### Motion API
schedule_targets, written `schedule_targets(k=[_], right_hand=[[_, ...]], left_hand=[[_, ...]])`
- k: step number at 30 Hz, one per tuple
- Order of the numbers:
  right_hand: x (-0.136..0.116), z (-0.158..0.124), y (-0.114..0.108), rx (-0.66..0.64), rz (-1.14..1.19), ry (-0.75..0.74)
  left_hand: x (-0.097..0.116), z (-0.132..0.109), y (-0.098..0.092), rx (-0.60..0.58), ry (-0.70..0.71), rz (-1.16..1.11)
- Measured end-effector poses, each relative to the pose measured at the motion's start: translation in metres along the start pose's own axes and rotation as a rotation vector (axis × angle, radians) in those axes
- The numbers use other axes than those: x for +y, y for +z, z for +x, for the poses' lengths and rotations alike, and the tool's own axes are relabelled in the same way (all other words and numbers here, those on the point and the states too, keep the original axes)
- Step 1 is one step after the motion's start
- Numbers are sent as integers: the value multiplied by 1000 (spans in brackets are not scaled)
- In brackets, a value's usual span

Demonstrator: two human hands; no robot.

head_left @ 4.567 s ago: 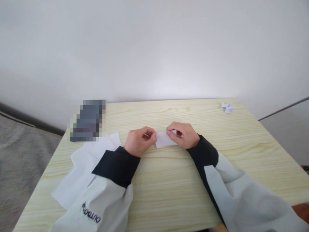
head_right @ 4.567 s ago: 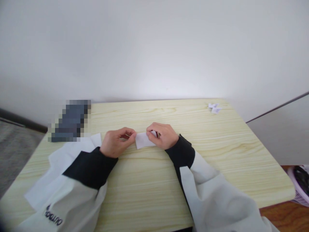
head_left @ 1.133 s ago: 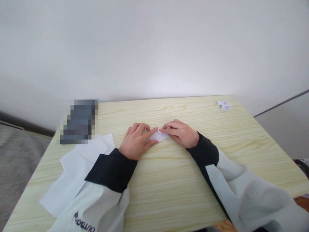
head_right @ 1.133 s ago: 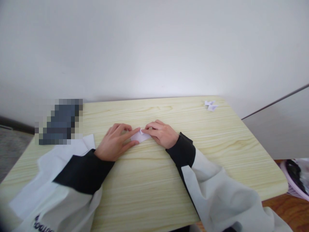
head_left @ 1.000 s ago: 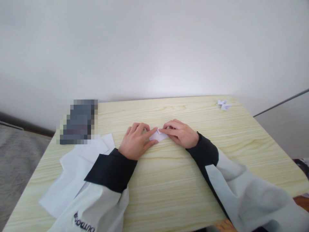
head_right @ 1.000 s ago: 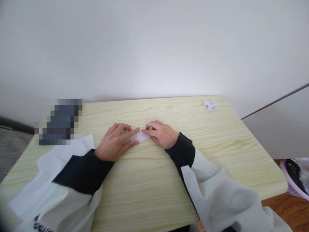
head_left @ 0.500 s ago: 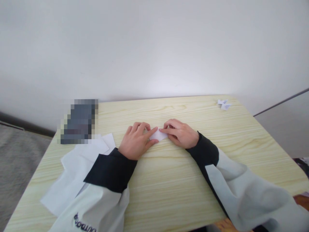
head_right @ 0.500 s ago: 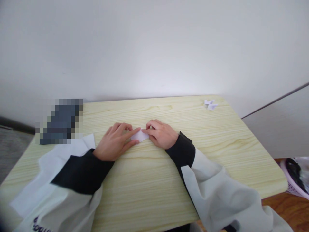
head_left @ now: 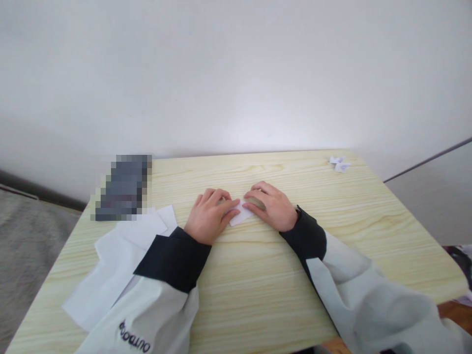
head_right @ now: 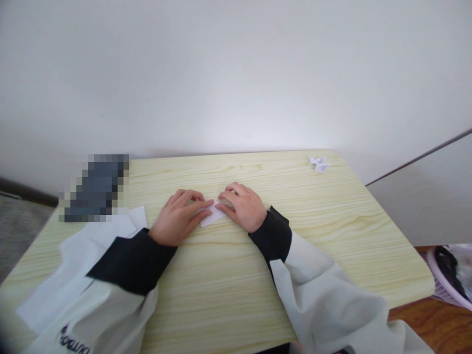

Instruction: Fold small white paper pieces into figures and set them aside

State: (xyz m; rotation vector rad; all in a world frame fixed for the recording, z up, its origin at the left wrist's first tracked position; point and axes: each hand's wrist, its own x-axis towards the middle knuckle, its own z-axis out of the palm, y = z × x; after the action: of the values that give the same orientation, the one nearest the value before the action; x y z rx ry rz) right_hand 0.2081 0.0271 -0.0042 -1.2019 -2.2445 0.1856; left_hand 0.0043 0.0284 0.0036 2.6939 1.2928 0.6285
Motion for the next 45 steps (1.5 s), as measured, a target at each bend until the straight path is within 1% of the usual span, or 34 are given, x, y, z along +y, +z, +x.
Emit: schedule_targets(k=[3,6,8,11,13,16,20,24,26,29,35,39,45], right_hand=[[-1,0,4,16,66,-6],[2,0,6,20,142,2],[3,0,5,19,174,10],[2,0,3,16,184,19],[1,0,2,-5,191,5],[-2,0,0,-34,250,-42],[-5,-1,-1,-17,329,-78],[-8,-2,-2,-12,346,-128],[-9,-2,-2,-6,339,-156],[-10,-2,-2,-8,325,-175],[-10,-1,-3,-55,317,-143],[-4,-1,-6,-105,335,-119],[7,-1,-11,-119,341,-119]], left_hand=[[1,1,2,26,-46,3],[1,1,3,19,-56,-31],[1,2,3,13,-80,-78],[3,4,1,12,-155,-170],[3,5,0,8,-186,-230],[4,5,-2,17,-172,-325],[6,5,-2,66,-119,-464],[9,5,-2,57,-98,-552],[10,5,-2,46,-93,-566],[11,5,-2,28,-93,-531],[11,5,-2,12,-113,-527],[9,5,-4,26,-132,-540],[8,4,-6,20,-166,-575]])
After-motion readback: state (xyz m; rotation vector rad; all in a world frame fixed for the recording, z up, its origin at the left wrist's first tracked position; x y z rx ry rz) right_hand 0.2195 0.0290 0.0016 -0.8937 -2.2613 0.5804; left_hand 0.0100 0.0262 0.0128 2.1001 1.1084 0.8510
